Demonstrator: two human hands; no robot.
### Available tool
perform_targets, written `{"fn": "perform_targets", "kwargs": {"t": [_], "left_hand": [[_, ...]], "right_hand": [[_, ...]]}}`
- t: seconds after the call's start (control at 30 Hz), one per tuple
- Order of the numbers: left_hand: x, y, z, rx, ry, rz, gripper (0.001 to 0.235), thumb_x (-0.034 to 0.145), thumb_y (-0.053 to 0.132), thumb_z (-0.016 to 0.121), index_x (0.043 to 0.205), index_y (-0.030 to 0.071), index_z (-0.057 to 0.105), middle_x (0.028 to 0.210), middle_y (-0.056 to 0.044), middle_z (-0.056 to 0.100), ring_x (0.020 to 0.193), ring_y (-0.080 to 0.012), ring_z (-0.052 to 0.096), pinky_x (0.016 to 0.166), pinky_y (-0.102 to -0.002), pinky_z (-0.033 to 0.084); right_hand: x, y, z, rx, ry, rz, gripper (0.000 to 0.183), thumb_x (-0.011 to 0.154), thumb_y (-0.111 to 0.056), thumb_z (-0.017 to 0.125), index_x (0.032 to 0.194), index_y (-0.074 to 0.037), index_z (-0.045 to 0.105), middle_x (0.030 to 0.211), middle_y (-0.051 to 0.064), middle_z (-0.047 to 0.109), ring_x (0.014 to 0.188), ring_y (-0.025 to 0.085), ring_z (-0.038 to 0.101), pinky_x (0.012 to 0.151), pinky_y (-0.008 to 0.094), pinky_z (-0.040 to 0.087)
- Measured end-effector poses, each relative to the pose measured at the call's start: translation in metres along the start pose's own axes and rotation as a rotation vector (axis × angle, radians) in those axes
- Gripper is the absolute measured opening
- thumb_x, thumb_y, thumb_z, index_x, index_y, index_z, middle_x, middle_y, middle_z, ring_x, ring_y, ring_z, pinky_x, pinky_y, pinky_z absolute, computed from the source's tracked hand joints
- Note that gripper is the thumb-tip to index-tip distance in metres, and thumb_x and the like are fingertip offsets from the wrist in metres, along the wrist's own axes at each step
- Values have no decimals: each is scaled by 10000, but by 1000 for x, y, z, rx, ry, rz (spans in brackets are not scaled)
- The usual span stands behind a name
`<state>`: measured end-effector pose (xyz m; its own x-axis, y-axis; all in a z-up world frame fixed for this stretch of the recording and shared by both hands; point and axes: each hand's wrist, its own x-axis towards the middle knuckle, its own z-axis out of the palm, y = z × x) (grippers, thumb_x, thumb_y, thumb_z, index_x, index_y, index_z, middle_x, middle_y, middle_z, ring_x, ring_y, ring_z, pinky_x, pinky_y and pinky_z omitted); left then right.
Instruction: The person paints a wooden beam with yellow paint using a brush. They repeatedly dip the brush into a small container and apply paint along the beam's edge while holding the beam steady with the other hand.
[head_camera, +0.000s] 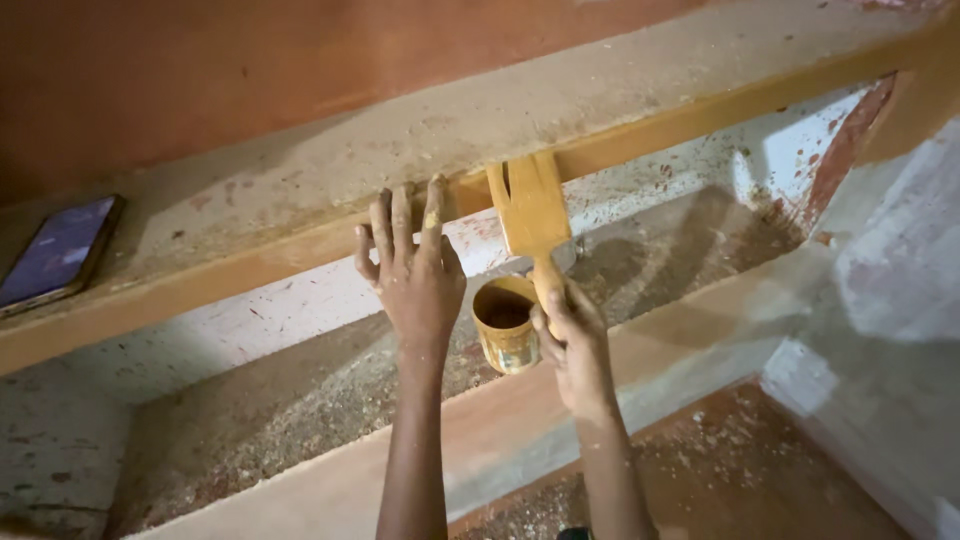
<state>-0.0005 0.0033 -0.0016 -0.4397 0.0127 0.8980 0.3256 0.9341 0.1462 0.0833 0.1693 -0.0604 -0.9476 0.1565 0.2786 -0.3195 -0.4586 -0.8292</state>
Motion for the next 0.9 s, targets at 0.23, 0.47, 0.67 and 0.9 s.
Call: {"fn": "perform_targets", "kwargs": {"t": [0.23,0.47,0.67,0.9], "left_hand": [[6,3,-2,3,49,11,687,882,63,668,1527,251,520,1515,-120,547,1471,-313,429,1237,-482,184],[0,1,0,7,22,2,704,870,46,660,1529,263,539,1511,-91,558,1471,-290,443,1238,-475,193],[5,0,2,-19,90,26,679,881,59,660,1517,260,537,1510,-98,547,1468,-306,436,1228,-479,190],[-1,-1,2,3,25,0,710,858,46,665,1525,257,538,1511,-86,550,1474,-290,442,1229,-480,198]], "right_hand": [[-25,-1,-8,-66,126,121,479,920,-344,628,1287,-38,643,724,-30,559,455,2,345,368,177,211],[-2,1,1,74,45,75,434,967,-323,624,1282,-24,601,762,-11,569,448,17,325,400,191,225],[-30,-3,5,-1,177,169,448,936,-329,626,1262,-22,607,708,-11,545,429,21,318,362,204,189],[-12,13,13,-30,66,103,480,985,-347,611,1313,4,611,742,-21,562,484,20,357,410,198,238]]}}
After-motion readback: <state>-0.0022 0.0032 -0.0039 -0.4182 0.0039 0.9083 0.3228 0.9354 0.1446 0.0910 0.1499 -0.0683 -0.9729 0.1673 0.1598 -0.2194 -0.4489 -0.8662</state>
